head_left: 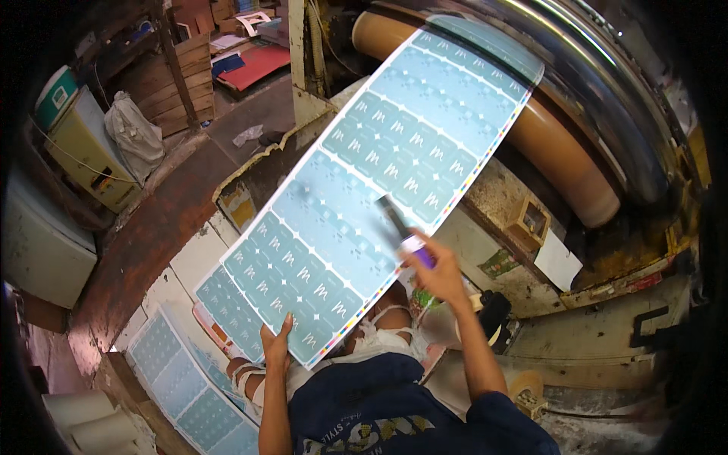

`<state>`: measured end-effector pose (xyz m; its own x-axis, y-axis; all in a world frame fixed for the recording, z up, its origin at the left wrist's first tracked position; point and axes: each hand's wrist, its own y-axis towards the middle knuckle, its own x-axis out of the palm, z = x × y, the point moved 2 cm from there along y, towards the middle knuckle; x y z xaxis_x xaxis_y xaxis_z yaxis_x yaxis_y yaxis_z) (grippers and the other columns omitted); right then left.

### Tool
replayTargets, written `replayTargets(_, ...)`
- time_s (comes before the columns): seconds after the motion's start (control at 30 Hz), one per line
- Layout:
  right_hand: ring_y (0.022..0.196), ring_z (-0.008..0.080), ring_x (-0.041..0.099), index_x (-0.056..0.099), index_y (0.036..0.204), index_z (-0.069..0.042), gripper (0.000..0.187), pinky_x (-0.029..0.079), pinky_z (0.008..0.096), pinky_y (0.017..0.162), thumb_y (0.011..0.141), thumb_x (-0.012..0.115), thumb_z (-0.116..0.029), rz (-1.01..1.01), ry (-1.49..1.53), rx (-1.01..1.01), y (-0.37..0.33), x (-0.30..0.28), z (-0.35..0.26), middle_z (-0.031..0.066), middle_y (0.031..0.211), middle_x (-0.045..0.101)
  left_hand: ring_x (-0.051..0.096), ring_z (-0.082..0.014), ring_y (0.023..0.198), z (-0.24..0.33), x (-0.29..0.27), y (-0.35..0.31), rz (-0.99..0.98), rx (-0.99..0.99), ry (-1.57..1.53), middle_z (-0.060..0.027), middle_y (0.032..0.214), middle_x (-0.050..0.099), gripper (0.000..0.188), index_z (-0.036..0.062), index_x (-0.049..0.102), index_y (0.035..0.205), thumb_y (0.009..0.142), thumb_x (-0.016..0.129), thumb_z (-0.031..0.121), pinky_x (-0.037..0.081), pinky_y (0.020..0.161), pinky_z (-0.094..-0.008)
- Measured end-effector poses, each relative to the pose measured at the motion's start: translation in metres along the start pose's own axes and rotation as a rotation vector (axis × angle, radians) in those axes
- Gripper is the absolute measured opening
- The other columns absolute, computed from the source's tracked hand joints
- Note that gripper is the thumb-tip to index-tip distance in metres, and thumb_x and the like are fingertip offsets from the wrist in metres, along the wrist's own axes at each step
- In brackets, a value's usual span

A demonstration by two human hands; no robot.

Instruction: The person uses a small cutting tool to manually separate sections of printed material as it comes off a large industrial roller, then places the cut sheets onto a stack on a nearby table.

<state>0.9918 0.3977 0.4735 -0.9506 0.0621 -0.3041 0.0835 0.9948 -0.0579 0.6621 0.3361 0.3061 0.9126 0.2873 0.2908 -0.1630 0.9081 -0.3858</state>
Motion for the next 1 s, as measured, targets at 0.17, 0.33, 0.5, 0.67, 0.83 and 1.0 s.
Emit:
replayTargets(0.17, 0.043, 0.0089, 0.053, 0.061, 0.110, -0.002, 0.027, 0.041, 0.0231, 0.037, 0.098, 0.052, -0.024, 0.388, 0.054, -0.130, 0.082, -0.124, -0.005, 0.0072, 0.076, 0.065, 0.059, -0.0172, 0.094, 0.000, -0.012, -0.006, 0.063, 0.119, 0.095, -0.0085, 0.109, 0.061, 0.047, -0.0026, 0.050, 0.124, 0.085, 0.072, 0.013, 0.048, 0.083, -0.0287)
replayTargets(0.33, 0.042, 0.0089, 0.050, 0.062, 0.106, -0.001, 0.033, 0.038, 0.0233, 0.036, 0.098, 0.053, -0.032, 0.687, 0.064, -0.234, 0.167, -0.241, 0.016, 0.0065, 0.070, 0.062, 0.059, -0.0172, 0.092, -0.001, -0.033, -0.007, 0.041, 0.050, 0.087, -0.0080, 0.107, 0.061, 0.047, -0.0022, 0.050, 0.123, 0.084, 0.072, 0.013, 0.048, 0.081, -0.0283)
replayTargets(0.5, 0.042, 0.0091, 0.050, 0.063, 0.106, 0.001, 0.035, 0.038, 0.0233, 0.037, 0.097, 0.054, -0.032, 0.662, 0.121, -0.226, 0.212, -0.290, 0.033, 0.0067, 0.069, 0.062, 0.061, -0.0165, 0.089, 0.017, -0.031, -0.021, 0.082, 0.020, 0.120, -0.0068, 0.105, 0.063, 0.044, 0.0002, 0.052, 0.122, 0.084, 0.071, 0.011, 0.051, 0.078, -0.0295)
replayTargets(0.67, 0.042, 0.0101, 0.051, 0.063, 0.104, 0.000, 0.035, 0.039, 0.0234, 0.036, 0.097, 0.054, -0.032, 0.586, 0.097, -0.196, 0.220, -0.283, 0.065, 0.0072, 0.065, 0.061, 0.062, -0.0156, 0.087, 0.030, -0.026, -0.033, 0.076, -0.087, 0.199, -0.0067, 0.104, 0.064, 0.043, -0.0001, 0.053, 0.121, 0.083, 0.071, 0.009, 0.051, 0.078, -0.0288)
replayTargets(0.83, 0.041, 0.0095, 0.050, 0.066, 0.095, -0.001, 0.028, 0.037, 0.0224, 0.037, 0.097, 0.053, -0.026, 0.454, 0.109, -0.137, 0.231, -0.259, 0.067, 0.0055, 0.064, 0.060, 0.063, -0.0167, 0.085, 0.034, -0.024, -0.035, 0.083, -0.128, 0.090, -0.0080, 0.103, 0.064, 0.044, 0.0001, 0.051, 0.122, 0.084, 0.071, 0.009, 0.052, 0.077, -0.0316)
replayTargets(1.0, 0.069, 0.0233, 0.062, 0.065, 0.105, -0.001, 0.033, 0.049, 0.0372, 0.065, 0.074, 0.072, -0.010, 0.896, -0.478, -0.268, 0.233, -0.258, 0.059, 0.0125, 0.075, 0.062, 0.063, -0.0177, 0.086, 0.014, -0.041, -0.049, 0.197, -0.119, 0.081, -0.0094, 0.103, 0.064, 0.044, 0.0000, 0.050, 0.122, 0.084, 0.071, 0.007, 0.054, 0.076, -0.0325)
